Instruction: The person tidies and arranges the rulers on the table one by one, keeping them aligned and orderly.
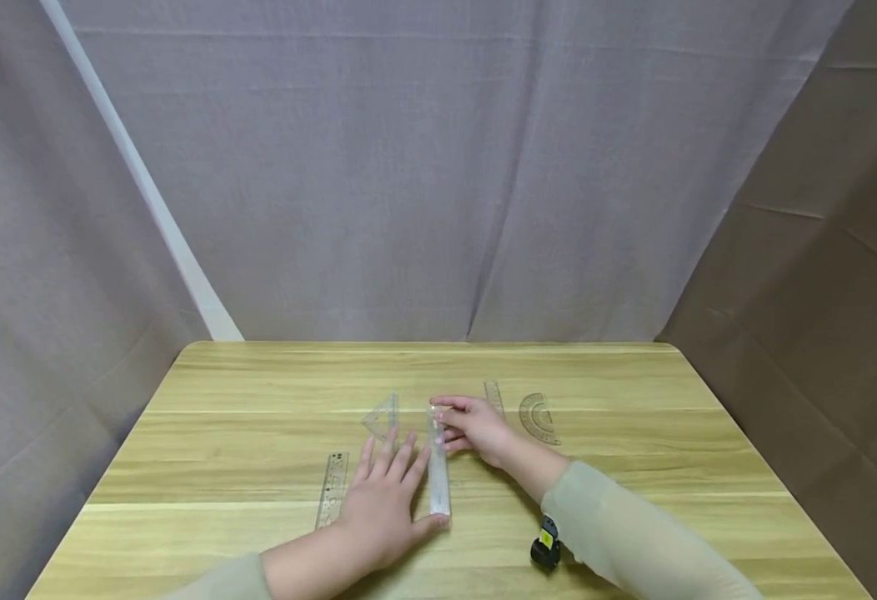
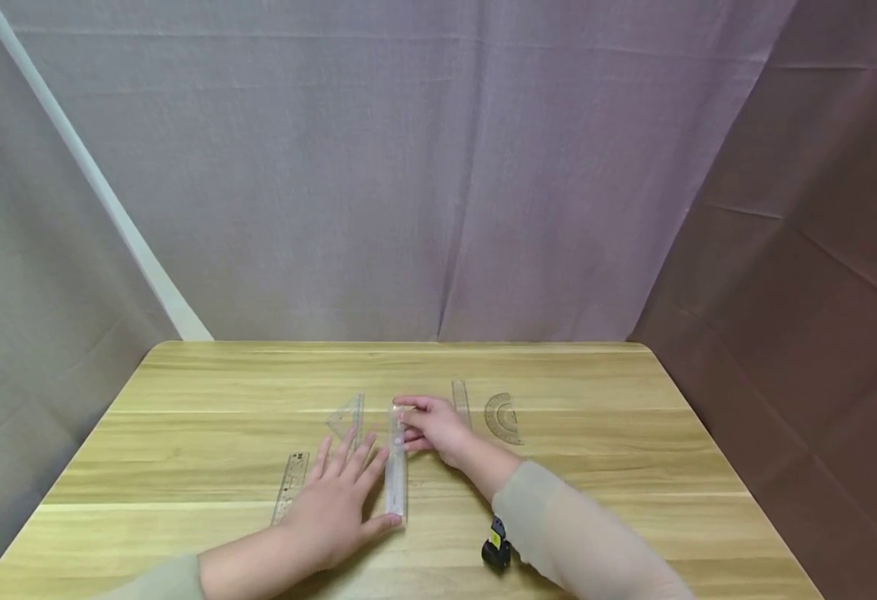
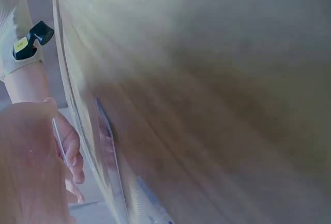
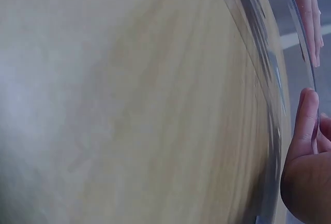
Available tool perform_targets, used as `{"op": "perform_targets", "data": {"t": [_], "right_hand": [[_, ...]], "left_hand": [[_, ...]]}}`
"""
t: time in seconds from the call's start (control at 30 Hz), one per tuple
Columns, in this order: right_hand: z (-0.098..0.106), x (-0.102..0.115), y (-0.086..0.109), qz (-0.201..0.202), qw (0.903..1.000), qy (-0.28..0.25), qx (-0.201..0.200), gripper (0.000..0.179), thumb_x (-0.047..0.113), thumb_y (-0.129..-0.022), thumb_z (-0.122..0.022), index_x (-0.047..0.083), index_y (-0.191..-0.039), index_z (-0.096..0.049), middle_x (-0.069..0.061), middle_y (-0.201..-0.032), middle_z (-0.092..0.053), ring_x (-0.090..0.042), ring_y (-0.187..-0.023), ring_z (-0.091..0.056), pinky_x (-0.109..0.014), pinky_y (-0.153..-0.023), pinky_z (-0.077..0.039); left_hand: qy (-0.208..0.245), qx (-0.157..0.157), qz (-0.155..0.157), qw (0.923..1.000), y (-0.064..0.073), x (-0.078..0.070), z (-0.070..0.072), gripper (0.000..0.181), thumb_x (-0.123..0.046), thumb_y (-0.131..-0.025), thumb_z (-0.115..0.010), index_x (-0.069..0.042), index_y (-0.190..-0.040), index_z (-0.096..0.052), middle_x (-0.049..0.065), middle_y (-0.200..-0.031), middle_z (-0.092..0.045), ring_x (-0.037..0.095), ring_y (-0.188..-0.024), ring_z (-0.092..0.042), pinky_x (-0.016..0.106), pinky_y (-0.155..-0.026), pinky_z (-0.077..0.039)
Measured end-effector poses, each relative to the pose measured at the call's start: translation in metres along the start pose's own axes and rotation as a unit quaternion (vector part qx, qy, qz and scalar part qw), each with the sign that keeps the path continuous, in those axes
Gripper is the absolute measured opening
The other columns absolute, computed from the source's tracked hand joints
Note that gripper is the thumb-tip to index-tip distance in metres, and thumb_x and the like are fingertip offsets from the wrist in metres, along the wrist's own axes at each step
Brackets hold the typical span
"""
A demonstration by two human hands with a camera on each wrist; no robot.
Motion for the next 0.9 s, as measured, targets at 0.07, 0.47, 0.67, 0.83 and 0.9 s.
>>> {"op": "perform_targets", "data": {"t": [0.07,0.47,0.67,0.83,0.9], "right_hand": [[-0.003,-0.002,0.001,-0.003,1.0000,-0.004,0.000,0.041,0.011,-0.099,-0.060,0.001,-0.139,-0.054,-0.012,-0.097,-0.064,-0.014,-0.070,-0.065,-0.030,-0.066,-0.060],[-0.022,-0.005,0.011,-0.007,0.9998,-0.005,0.020,0.042,0.009,-0.097,-0.062,-0.002,-0.137,-0.054,-0.013,-0.096,-0.065,-0.013,-0.070,-0.066,-0.030,-0.065,-0.060],[-0.027,-0.007,0.013,-0.014,0.9996,0.000,0.023,0.043,0.008,-0.096,-0.063,-0.004,-0.136,-0.055,-0.010,-0.086,-0.066,-0.012,-0.067,-0.065,-0.028,-0.062,-0.060],[-0.031,-0.010,0.017,-0.024,0.9993,0.007,0.028,0.039,0.005,-0.096,-0.062,-0.005,-0.133,-0.056,-0.008,-0.082,-0.064,-0.014,-0.065,-0.067,-0.027,-0.060,-0.059],[-0.034,-0.010,0.018,-0.025,0.9991,0.009,0.032,0.038,0.004,-0.095,-0.061,-0.006,-0.132,-0.057,-0.008,-0.082,-0.065,-0.014,-0.065,-0.067,-0.028,-0.059,-0.059]], "left_hand": [[0.004,0.000,0.000,1.0000,0.004,0.001,0.000,0.096,-0.081,-0.087,-0.037,-0.017,-0.158,-0.027,0.010,-0.164,-0.019,0.038,-0.151,-0.005,0.060,-0.118,-0.004],[0.014,0.004,-0.007,0.9999,0.023,0.002,0.001,0.096,-0.081,-0.087,-0.036,-0.014,-0.157,-0.031,0.012,-0.163,-0.022,0.039,-0.150,-0.008,0.062,-0.117,-0.006],[0.011,0.011,-0.011,0.9998,0.029,0.003,-0.002,0.096,-0.082,-0.087,-0.033,-0.015,-0.156,-0.033,0.012,-0.163,-0.021,0.040,-0.150,-0.010,0.063,-0.117,-0.007],[0.001,0.005,-0.024,0.9997,0.035,0.002,-0.005,0.097,-0.082,-0.087,-0.031,-0.013,-0.155,-0.036,0.013,-0.162,-0.023,0.041,-0.149,-0.011,0.065,-0.116,-0.009],[-0.001,0.003,-0.027,0.9996,0.037,0.002,-0.006,0.097,-0.082,-0.087,-0.031,-0.013,-0.154,-0.037,0.013,-0.162,-0.024,0.041,-0.149,-0.012,0.065,-0.116,-0.010]]}}
Point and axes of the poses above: each hand's wrist, its own y-axis away from the middle knuckle, its own z-axis out of the back of the hand, x = y × z, the point moved 7 cm from there along -y, towards the middle knuckle
